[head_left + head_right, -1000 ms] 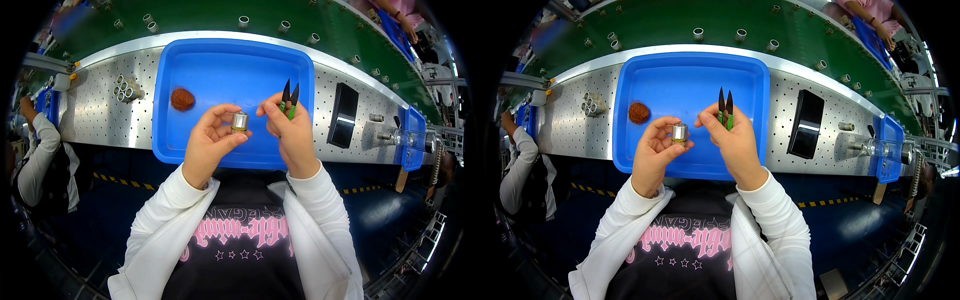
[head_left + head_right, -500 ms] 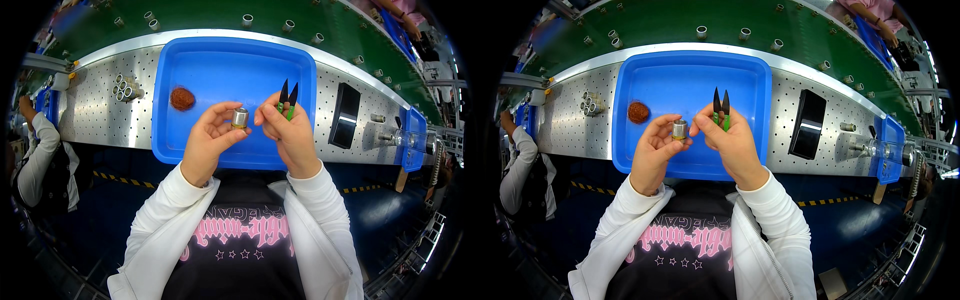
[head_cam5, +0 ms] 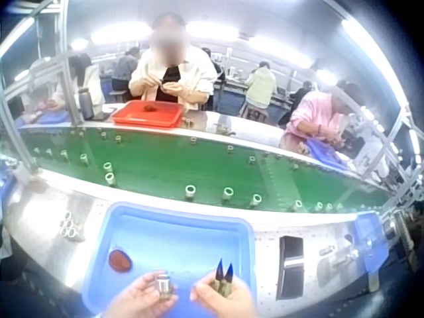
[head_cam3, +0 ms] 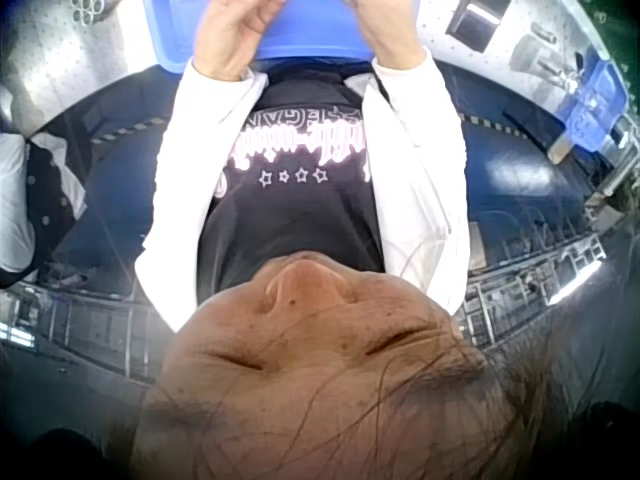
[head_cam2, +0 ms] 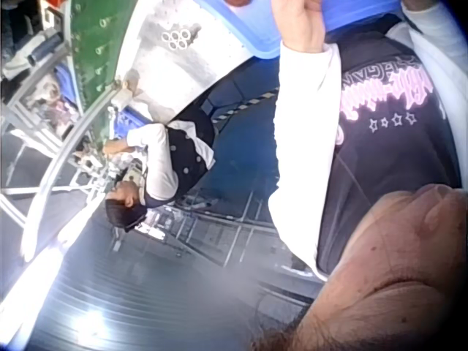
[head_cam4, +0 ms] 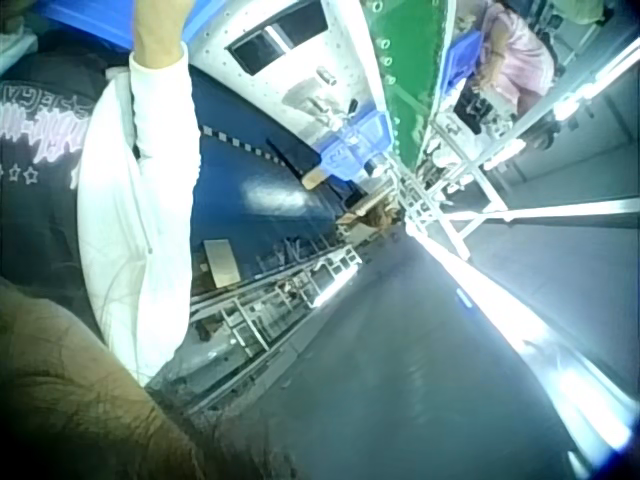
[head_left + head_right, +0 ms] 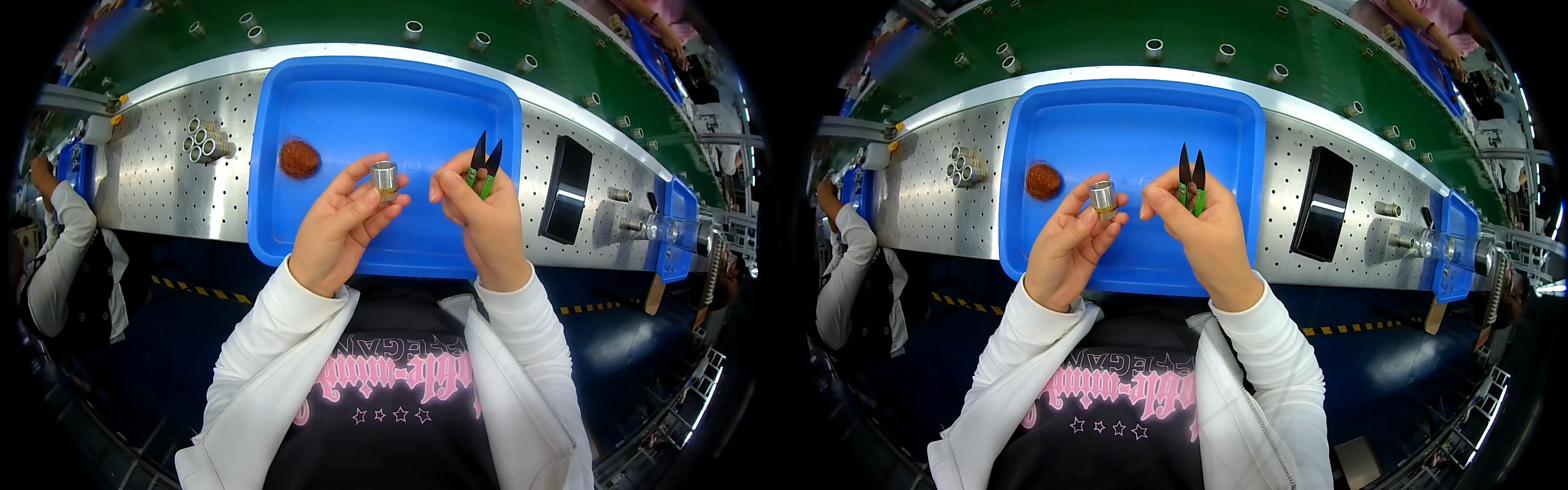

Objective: The person picks up small cylindrical metal parts from a blue tray and uses a pair of green-handled pliers to trim or deburr the edges. The person repeatedly rotates the parts and applies the pliers to the edges before placing them back on the tray.

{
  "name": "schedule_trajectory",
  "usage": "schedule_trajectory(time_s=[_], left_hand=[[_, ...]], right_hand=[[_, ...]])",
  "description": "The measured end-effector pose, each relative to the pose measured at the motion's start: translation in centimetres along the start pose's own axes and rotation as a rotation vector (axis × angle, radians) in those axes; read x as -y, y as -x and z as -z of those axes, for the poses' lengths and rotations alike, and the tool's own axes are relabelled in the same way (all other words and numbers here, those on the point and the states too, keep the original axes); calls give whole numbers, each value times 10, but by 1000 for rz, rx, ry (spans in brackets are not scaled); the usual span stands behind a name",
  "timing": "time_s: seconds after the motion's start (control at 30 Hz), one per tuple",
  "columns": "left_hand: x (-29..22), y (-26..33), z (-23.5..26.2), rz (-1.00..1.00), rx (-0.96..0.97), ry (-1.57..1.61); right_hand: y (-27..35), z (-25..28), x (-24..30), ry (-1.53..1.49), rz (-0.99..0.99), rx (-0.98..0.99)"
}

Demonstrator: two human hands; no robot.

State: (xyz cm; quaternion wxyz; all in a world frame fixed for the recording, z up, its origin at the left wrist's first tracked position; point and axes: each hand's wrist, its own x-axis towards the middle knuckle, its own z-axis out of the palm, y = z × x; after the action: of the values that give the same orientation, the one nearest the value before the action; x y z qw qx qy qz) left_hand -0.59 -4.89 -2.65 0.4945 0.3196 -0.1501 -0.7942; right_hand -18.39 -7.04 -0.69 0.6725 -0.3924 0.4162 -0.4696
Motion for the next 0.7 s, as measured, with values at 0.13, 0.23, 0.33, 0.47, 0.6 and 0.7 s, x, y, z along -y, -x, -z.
schedule_trajectory(time_s=[0.13,0.23,0.33,0.47,0.6,0.7], left_hand=[[-1,0,0,9,14,24],[-2,1,-1,-19,8,-65],[-2,4,-7,-145,12,-331],[4,6,-7,-340,114,-654],[2,8,-10,-338,167,-828],[2,9,-6,-253,163,-714]], right_hand=[[4,0,2,82,10,-31],[6,2,7,351,58,-42],[4,-3,16,664,271,-71],[-3,-1,15,785,505,66],[-4,2,20,896,443,211],[-3,4,24,922,405,158]])
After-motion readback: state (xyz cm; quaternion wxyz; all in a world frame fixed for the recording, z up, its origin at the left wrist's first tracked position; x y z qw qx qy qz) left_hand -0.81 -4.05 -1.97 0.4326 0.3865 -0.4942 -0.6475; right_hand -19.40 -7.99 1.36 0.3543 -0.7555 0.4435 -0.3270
